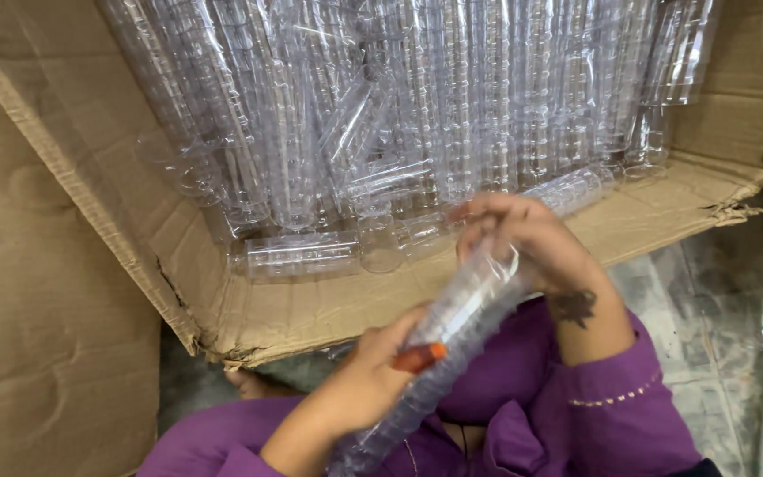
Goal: The person sits on the floor and packs clear plastic cups into a cardboard box. They pick up stacks of cups, sometimes wrapped in plastic, and place them into the box. The person occasionally unwraps the plastic from the stacks before placing them inside.
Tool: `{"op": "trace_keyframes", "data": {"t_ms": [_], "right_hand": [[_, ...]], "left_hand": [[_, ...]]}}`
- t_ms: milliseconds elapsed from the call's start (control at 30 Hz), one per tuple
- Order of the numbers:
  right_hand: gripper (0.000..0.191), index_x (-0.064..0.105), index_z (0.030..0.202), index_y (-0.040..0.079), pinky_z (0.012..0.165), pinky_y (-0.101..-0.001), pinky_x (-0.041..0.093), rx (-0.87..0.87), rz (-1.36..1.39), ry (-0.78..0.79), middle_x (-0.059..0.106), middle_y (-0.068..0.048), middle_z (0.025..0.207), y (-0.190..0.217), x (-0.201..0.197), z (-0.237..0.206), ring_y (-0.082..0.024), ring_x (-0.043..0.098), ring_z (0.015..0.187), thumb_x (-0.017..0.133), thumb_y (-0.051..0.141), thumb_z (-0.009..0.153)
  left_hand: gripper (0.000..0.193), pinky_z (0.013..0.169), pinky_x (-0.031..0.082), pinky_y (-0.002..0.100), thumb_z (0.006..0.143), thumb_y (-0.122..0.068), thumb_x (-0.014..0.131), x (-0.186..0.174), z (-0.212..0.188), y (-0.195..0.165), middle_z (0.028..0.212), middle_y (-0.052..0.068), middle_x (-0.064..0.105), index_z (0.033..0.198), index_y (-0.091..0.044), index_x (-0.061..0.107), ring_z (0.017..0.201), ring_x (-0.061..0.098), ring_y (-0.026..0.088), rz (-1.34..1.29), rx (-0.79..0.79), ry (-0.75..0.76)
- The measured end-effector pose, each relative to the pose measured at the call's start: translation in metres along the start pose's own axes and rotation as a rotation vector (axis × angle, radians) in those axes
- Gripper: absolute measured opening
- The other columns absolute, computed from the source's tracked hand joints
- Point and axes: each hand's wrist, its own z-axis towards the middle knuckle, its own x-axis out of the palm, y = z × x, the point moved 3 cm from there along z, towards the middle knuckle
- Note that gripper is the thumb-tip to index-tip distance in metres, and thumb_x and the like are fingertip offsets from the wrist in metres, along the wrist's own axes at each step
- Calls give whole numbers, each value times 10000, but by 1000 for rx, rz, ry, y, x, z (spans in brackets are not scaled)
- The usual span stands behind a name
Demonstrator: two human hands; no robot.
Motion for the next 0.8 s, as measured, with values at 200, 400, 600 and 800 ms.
{"op": "trace_keyframes", "data": {"t_ms": [200, 400, 600, 800], "right_hand": [[413, 584, 1300, -24, 894, -426, 598, 123, -586, -268, 671, -155, 1159, -31, 30, 42, -258, 696, 1011, 576, 204, 956], [320, 613, 1229, 24, 893, -399, 582, 75, -1267, -172, 709, -126, 1163, -40, 61, 53, -255, 701, 1050, 564, 98, 922], [296, 643, 1158, 72, 893, -371, 566, -91, -971, -364, 746, -98, 1167, 2, 14, 24, -251, 705, 1089, 551, -7, 889], [186, 572, 1114, 84, 981, -473, 620, -743, 94, -398, 646, -59, 1086, 32, -23, -7, -241, 693, 1058, 538, 263, 1151]], "left_hand": [[753, 657, 584, 440, 909, -465, 530, -13, -4, 13, 1011, 193, 681, 1531, -53, 432, 743, 683, 329, -742, -10, 180], [813, 775, 604, 491, 923, -463, 502, 1, -12, 9, 1001, 240, 682, 1605, -32, 407, 827, 713, 371, -1255, -136, 574], [714, 669, 604, 472, 939, -459, 534, -2, -9, 9, 960, 200, 666, 1504, -32, 436, 736, 701, 328, -962, -77, 306], [604, 641, 562, 368, 960, -351, 571, 2, 2, 17, 983, 132, 666, 1456, -14, 499, 745, 668, 214, -725, -43, 141]]}}
